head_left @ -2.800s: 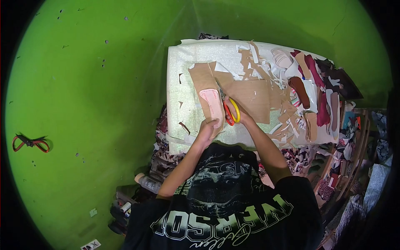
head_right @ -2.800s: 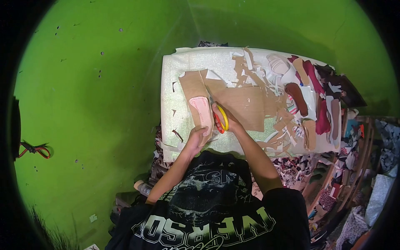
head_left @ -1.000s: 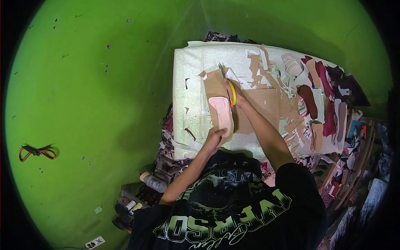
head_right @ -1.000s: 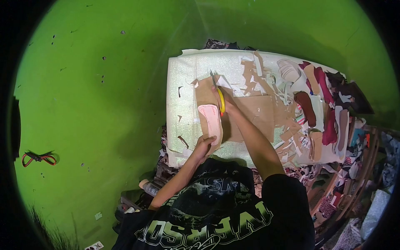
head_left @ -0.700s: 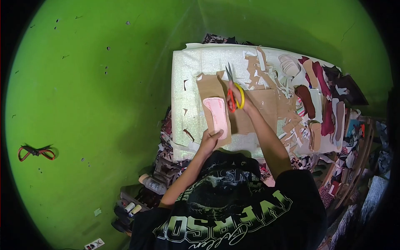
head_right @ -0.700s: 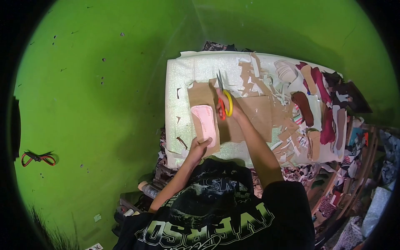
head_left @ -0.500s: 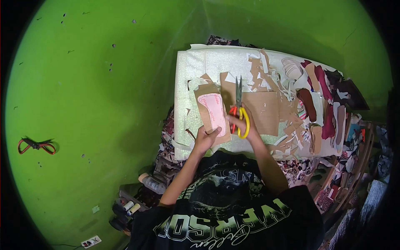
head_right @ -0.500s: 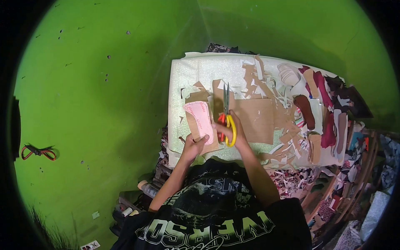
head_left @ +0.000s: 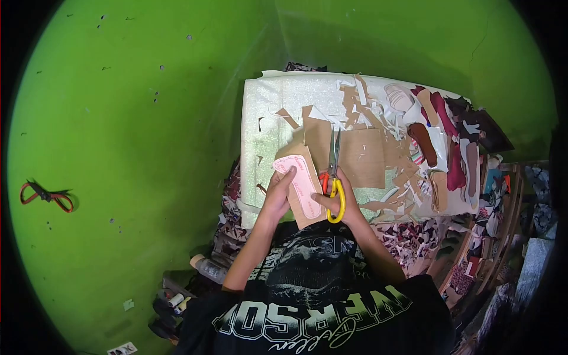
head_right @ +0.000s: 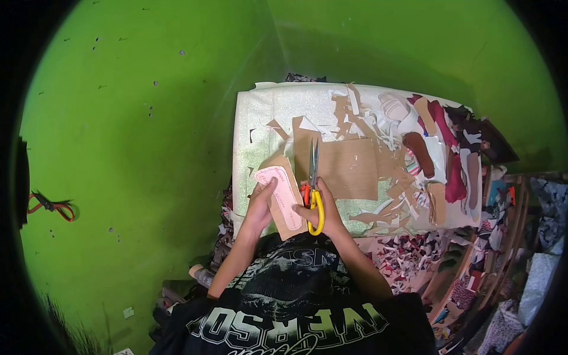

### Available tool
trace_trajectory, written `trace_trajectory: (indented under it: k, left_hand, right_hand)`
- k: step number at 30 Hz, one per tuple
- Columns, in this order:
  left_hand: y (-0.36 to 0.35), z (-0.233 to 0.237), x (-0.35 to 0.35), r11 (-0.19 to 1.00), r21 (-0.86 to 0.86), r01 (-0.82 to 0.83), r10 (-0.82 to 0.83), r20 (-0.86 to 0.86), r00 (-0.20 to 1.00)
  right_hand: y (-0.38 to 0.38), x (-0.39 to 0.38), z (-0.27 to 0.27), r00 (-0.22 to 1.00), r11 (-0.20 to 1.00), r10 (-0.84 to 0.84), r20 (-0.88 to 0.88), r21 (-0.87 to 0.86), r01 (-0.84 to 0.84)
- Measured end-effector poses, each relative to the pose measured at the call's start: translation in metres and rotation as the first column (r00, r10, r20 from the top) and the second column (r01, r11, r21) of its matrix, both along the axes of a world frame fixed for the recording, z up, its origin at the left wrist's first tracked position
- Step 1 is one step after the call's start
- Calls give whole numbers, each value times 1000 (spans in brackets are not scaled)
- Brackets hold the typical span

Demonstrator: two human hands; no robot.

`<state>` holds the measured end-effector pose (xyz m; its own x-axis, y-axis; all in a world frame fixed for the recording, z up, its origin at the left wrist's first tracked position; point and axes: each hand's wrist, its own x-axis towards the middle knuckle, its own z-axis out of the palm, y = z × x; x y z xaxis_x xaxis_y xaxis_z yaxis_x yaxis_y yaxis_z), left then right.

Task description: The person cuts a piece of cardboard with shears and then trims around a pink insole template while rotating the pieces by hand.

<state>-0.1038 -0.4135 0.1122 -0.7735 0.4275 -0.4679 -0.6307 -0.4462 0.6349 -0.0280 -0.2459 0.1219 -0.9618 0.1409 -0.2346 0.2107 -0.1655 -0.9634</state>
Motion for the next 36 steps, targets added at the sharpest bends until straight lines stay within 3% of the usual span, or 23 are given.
trace_trajectory:
  k: [2, 8, 15, 31, 36]
  left_hand:
    - [-2, 3, -5, 1000, -18, 13, -14, -49, 999]
    - [3, 20, -6, 1000, -21, -10, 7, -127, 992]
    - [4, 14, 0, 999, -55, 2, -12, -187, 982]
    - [8, 22, 6, 993, -86, 76, -95, -236, 967]
    - [6, 26, 8, 991, -98, 90, -110, -232, 967]
  right_hand:
    - [-1, 8, 2, 998, 1000, 23, 56, 2, -23]
    - [-8, 20, 1, 997, 975, -4, 81, -222, 22]
    - [-8, 29, 10, 996, 961, 8, 89, -274, 16]
    - [-4, 42, 19, 991, 957, 72, 117, -287, -36]
    - [-3, 43, 20, 988, 973, 123, 91, -208, -102]
